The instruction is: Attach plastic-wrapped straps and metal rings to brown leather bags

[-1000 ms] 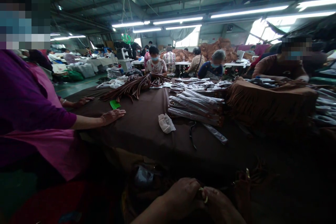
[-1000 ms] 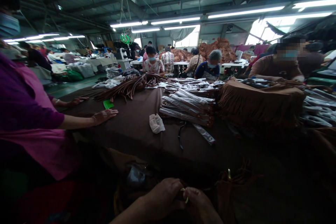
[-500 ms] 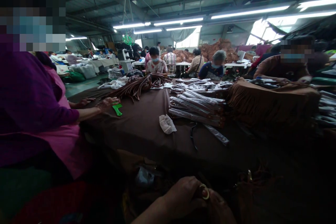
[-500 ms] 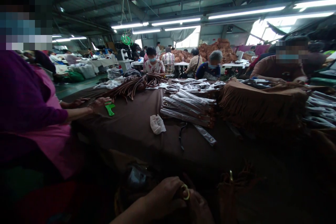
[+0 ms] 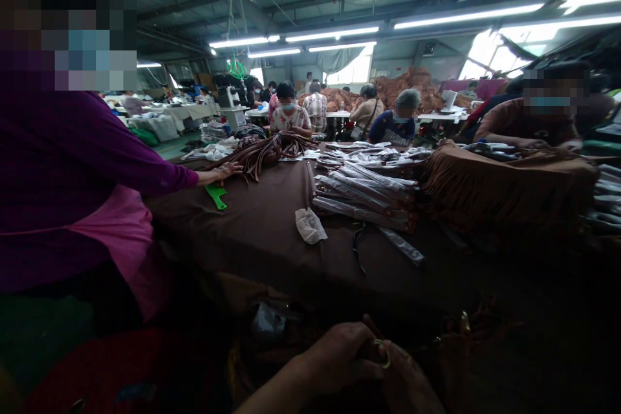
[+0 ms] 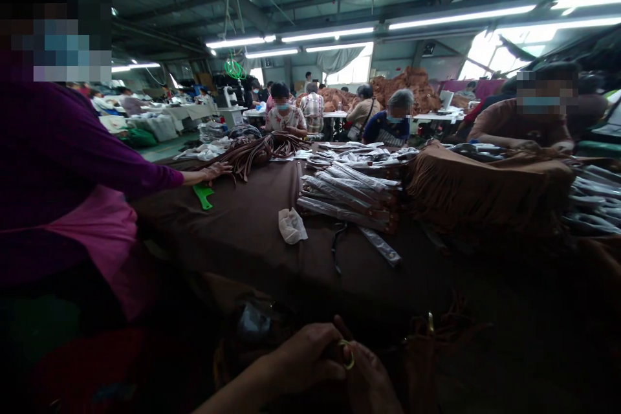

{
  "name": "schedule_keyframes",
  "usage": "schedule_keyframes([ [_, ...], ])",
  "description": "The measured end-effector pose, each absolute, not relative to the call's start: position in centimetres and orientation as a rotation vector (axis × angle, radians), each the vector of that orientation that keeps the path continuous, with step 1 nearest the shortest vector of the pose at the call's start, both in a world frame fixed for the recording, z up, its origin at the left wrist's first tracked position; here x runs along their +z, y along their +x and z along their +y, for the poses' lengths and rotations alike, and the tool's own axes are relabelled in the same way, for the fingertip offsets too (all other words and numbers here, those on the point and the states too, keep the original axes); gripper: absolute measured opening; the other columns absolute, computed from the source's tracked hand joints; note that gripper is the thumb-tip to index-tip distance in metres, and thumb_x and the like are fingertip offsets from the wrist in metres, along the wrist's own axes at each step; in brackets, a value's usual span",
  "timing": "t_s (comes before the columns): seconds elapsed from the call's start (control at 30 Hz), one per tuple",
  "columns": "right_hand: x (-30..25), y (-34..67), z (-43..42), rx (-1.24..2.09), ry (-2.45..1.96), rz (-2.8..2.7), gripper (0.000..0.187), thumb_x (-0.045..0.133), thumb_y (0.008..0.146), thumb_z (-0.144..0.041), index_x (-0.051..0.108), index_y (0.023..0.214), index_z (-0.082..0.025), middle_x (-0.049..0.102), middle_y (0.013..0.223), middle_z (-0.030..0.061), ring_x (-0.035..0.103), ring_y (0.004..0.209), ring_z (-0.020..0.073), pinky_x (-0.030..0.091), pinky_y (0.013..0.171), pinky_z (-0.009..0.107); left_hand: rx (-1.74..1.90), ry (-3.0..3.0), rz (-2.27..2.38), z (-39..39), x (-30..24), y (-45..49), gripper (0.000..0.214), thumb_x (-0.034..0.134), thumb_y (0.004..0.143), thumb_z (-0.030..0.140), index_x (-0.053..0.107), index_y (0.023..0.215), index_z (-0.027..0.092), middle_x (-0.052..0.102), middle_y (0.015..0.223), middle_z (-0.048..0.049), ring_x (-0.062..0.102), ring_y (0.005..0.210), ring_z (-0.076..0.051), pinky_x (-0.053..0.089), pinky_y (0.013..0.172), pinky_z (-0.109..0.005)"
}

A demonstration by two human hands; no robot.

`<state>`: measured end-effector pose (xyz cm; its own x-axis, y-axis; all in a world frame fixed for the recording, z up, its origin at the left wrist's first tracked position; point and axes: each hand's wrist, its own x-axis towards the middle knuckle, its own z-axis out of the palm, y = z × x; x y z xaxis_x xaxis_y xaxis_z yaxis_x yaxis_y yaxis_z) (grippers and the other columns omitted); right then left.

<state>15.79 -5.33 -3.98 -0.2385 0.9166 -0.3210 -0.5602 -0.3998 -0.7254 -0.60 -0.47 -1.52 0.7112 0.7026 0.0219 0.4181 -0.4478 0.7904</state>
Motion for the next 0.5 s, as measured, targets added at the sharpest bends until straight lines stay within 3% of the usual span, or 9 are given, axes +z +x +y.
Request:
schedule_keyframes([
  [0.07,-4.4,15.7,-5.1,1.822,-0.877,-0.6,0.055,0.078,0.061,-0.066,0.075,0.096,-0.024,0.07,0.085,0.0085,0.064,0.087,0.0289,0.05,0.076,0.04,0.443,2.156,0.852,-0.4,-1.4,-0.7,0.033,0.071,0.081,0.039,0.057,0.102,0.018,0.064,0.102,-0.0044,0.061,0.09,-0.017,0.043,0.074,-0.023],
  [0.13,-5.0,16.2,-4.8,1.841,-0.89,-0.639,0.051,0.078,0.065,-0.062,0.075,0.095,-0.021,0.069,0.083,0.008,0.064,0.085,0.028,0.05,0.077,0.04,0.42,2.231,0.82,-0.3,-1.4,-0.9,0.036,0.071,0.08,0.042,0.056,0.102,0.018,0.064,0.103,-0.0052,0.06,0.093,-0.019,0.044,0.079,-0.025],
  [0.3,-4.8,17.5,-4.7,1.887,-0.939,-0.754,0.036,0.082,0.068,-0.049,0.071,0.067,-0.015,0.066,0.068,0.0055,0.062,0.071,0.0217,0.05,0.071,0.033,0.363,2.214,0.781,0.0,-1.8,-1.2,0.038,0.068,0.082,0.045,0.054,0.105,0.019,0.063,0.106,-0.0052,0.06,0.094,-0.019,0.044,0.078,-0.025],
  [0.37,-4.2,17.3,-5.0,1.84,-0.92,-0.724,0.034,0.08,0.072,-0.049,0.073,0.074,-0.016,0.068,0.078,0.0066,0.064,0.082,0.0229,0.051,0.077,0.033,0.383,2.194,0.8,0.0,-1.7,-1.1,0.04,0.072,0.078,0.045,0.054,0.103,0.019,0.063,0.104,-0.0047,0.059,0.092,-0.019,0.044,0.077,-0.025],
  [0.5,-4.2,15.8,-5.9,1.697,-0.882,-0.625,0.046,0.076,0.075,-0.055,0.072,0.11,-0.025,0.069,0.103,0.0064,0.064,0.099,0.0241,0.051,0.085,0.034,0.518,2.116,0.828,-0.5,-1.4,-0.7,0.038,0.072,0.078,0.041,0.053,0.104,0.02,0.061,0.103,-0.0028,0.057,0.091,-0.016,0.044,0.077,-0.023],
])
